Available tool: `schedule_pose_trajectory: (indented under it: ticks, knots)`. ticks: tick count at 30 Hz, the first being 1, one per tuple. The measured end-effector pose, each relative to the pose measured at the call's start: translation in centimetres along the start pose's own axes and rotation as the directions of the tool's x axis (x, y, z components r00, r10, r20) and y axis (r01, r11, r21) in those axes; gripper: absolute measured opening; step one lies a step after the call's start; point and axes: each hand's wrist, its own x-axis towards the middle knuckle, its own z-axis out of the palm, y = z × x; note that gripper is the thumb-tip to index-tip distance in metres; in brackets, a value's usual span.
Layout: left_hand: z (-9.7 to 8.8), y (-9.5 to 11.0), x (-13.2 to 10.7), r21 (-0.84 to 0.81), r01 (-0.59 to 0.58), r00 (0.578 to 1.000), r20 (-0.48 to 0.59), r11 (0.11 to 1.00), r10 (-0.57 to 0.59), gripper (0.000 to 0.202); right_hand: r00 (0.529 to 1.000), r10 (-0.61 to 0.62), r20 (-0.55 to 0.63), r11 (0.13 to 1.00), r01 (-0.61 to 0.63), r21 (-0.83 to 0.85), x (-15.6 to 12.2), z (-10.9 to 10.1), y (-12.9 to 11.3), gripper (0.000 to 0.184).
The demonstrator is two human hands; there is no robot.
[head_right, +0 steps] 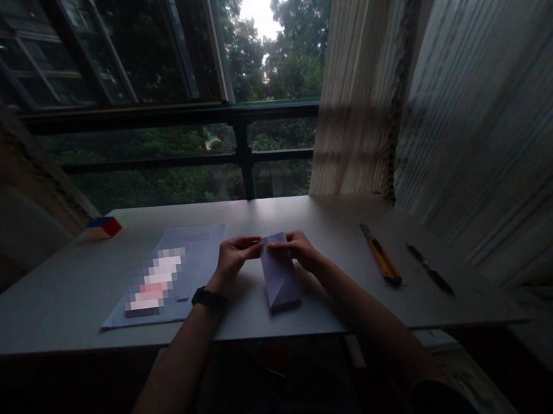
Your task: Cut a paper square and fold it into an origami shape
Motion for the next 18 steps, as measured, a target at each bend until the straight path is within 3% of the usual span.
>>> schedule_pose_trajectory:
  ticks: [18]
  knots:
    - [0.35, 0.34, -0.17, 0.036, -0.014, 0.997, -0.080, 0.999, 0.017, 0.040, 1.000, -0.003, -0.006, 0.999, 0.003, -0.043, 0.21, -0.04, 0.34, 0.034]
